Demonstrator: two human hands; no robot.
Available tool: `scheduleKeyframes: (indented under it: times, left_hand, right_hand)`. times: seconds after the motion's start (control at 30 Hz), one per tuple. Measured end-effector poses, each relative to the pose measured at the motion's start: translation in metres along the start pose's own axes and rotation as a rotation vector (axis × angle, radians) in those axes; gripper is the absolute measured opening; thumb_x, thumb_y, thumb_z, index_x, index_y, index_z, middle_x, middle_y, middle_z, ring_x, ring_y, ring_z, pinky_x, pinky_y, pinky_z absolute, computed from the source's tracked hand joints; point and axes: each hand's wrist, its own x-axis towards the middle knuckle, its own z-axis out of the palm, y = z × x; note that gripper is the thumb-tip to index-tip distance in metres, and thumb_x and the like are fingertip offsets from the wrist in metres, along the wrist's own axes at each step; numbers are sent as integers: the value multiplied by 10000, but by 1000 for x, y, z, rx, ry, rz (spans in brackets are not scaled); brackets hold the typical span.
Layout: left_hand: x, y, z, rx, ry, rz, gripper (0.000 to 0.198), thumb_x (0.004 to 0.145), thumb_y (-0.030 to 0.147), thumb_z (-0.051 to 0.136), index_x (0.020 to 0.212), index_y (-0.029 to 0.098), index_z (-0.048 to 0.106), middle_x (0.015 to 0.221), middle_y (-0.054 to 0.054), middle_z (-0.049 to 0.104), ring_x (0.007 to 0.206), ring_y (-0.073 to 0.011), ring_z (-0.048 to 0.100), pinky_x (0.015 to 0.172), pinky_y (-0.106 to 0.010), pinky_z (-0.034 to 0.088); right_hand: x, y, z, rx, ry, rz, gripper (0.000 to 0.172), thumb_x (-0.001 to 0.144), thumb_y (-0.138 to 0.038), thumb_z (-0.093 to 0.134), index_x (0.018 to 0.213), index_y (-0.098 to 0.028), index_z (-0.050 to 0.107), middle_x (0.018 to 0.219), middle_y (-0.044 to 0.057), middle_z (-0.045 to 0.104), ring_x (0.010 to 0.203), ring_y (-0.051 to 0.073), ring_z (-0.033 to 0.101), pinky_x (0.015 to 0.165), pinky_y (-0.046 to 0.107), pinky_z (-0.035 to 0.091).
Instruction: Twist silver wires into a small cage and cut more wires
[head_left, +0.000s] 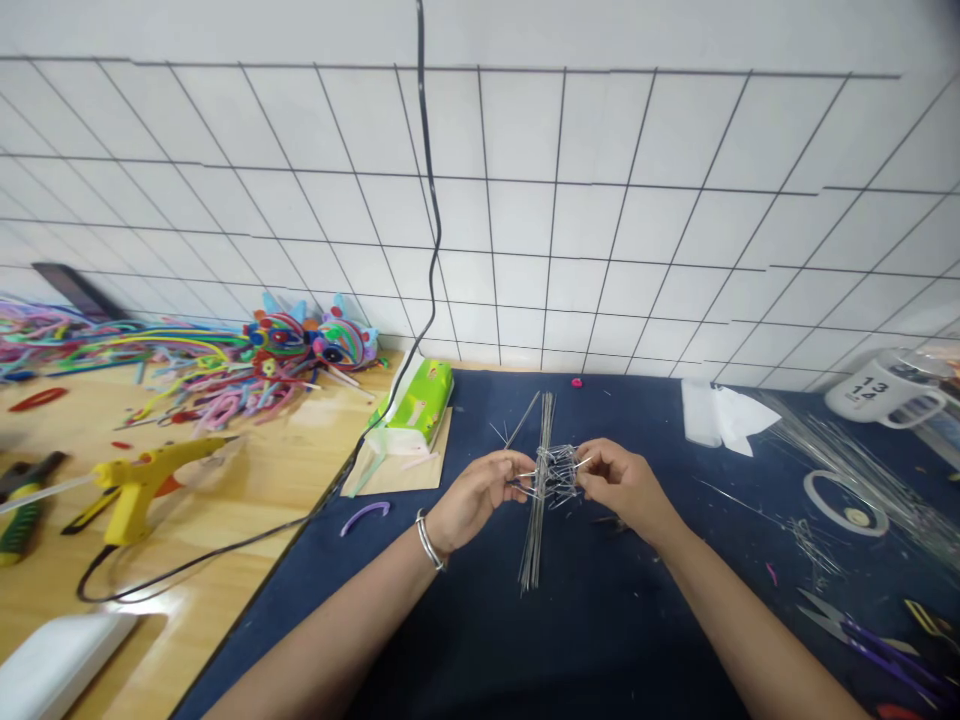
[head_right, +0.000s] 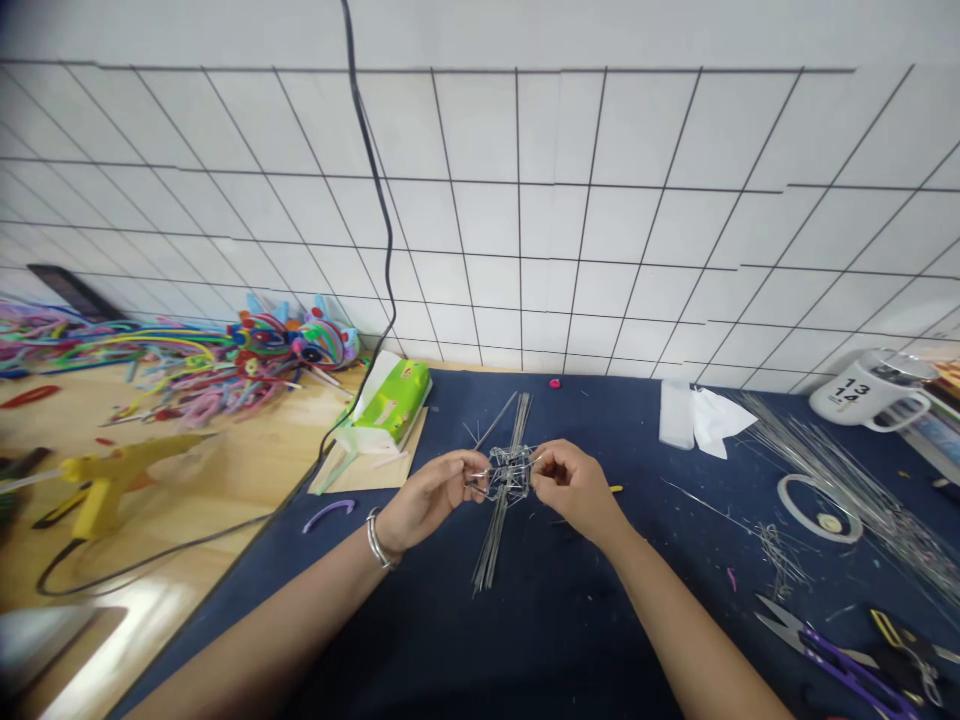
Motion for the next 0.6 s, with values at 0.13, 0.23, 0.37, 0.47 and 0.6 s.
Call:
scheduleKeyframes:
  times: [0.13, 0.23, 0.37, 0.47, 0.6]
  left_hand:
    - [0, -3, 1, -137, 1, -115, 307, 835, 354, 424, 867, 128, 628, 882, -99, 578, 795, -176, 534, 653, -297, 459]
    - [-1, -5, 2, -175, 10, -165, 187, 792, 256, 523, 883, 127, 623, 898, -75, 569, 801, -155, 529, 661, -274, 454]
    - [-1, -6, 2, -198, 26, -233, 164, 763, 210, 566, 881, 110, 620, 876, -74, 569, 796, -146, 528, 658, -263, 446]
    - [-2, -5, 1, -208, 10, -280, 171, 761, 210, 565, 884, 104, 619, 872, -76, 567, 782, -143, 528, 640, -256, 439]
    - [-2, -6, 2, -268, -30, -316, 178, 770, 211, 544, 891, 101, 615, 866, -73, 559, 747, -134, 528, 634, -265, 435]
  right_hand:
    - [-3, -7, 2, -115, -24, -84, 45, 694, -145, 540, 662, -176, 541, 926, 49, 541, 678, 120, 517, 592, 247, 435]
    - [-5, -11, 5, -162, -45, -115, 44, 702, -137, 523, 677, -172, 534, 932, 50, 525, 659, 106, 511, 591, 238, 437]
    - [-6, -13, 8, -199, -54, -130, 51, 706, -127, 517, 693, -170, 540, 936, 45, 510, 650, 97, 508, 589, 230, 440]
    - [-6, -12, 9, -204, -55, -142, 57, 704, -123, 519, 698, -174, 546, 929, 41, 511, 656, 100, 511, 590, 231, 441]
    - [-5, -12, 10, -199, -47, -146, 52, 711, -134, 521, 696, -176, 548, 923, 40, 513, 661, 103, 512, 585, 231, 441]
